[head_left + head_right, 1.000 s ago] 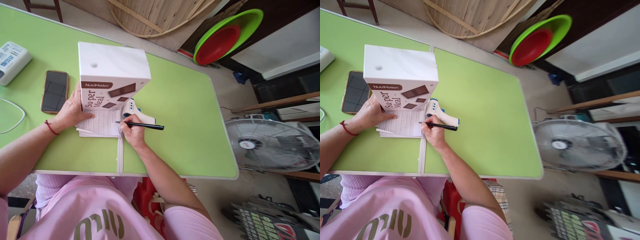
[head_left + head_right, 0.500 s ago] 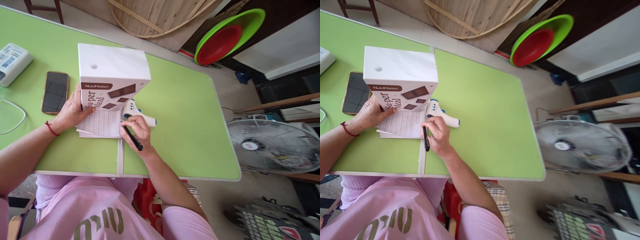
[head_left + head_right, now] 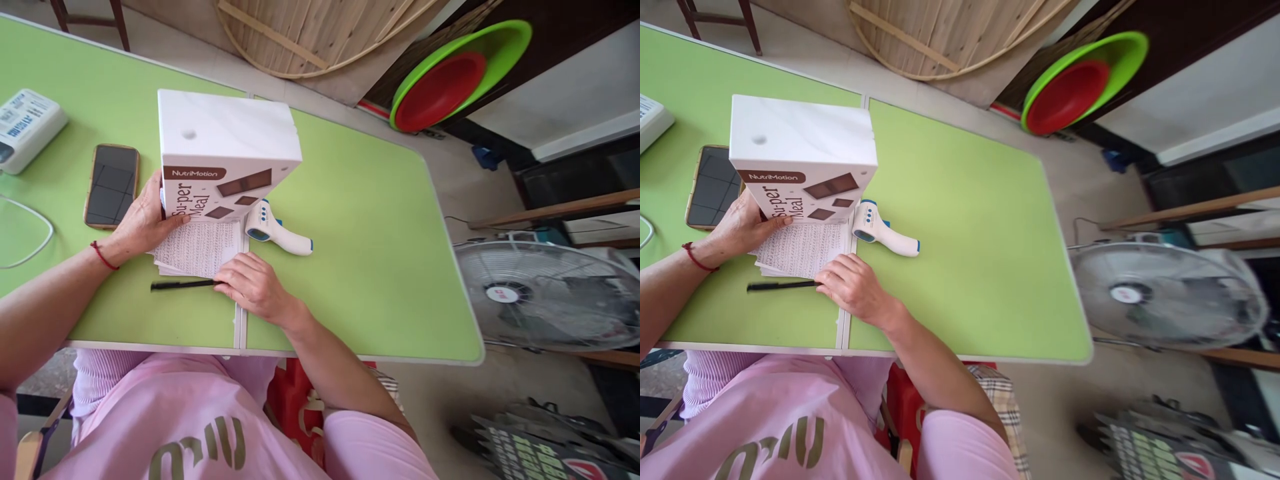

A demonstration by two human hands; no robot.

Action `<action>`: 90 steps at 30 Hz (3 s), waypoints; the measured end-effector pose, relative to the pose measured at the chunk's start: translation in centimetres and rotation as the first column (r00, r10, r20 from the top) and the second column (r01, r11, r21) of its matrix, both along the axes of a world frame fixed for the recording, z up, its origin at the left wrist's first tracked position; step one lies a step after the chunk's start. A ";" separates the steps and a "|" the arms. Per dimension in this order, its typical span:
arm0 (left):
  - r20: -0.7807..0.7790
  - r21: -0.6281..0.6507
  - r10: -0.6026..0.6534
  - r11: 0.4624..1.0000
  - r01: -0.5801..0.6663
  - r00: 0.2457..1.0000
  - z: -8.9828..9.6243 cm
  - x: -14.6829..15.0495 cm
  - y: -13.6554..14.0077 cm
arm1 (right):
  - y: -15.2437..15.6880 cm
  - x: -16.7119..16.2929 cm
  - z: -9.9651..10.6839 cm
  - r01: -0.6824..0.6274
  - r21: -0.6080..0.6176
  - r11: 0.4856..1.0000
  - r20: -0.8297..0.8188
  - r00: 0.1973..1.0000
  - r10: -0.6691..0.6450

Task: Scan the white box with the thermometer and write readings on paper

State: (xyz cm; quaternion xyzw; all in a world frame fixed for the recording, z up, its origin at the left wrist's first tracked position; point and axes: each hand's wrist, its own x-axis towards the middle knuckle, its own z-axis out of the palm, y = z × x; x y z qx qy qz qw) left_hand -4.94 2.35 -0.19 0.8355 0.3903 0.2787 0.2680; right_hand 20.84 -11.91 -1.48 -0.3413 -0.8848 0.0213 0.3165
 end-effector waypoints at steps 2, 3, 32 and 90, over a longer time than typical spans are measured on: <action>0.028 -0.003 0.025 1.000 -0.025 0.999 -0.4 -0.1 0.1 | 0.0 0.0 -0.3 -0.024 -0.042 0.999 0.028 0.999 0.025; 0.045 -0.010 0.045 0.999 -0.045 0.998 -0.6 -0.2 0.1 | 0.0 0.1 -0.4 -0.027 -0.055 0.998 0.037 0.999 0.029; 0.272 -0.356 0.144 0.934 -0.040 0.951 0.7 0.6 -1.0 | 0.2 1.2 0.3 -0.083 -0.571 0.817 -0.701 0.567 -0.433; 0.124 -0.164 0.010 0.986 0.011 0.992 0.5 0.4 -0.4 | 0.5 -1.1 0.0 -0.101 -0.781 0.616 -0.535 0.617 -0.577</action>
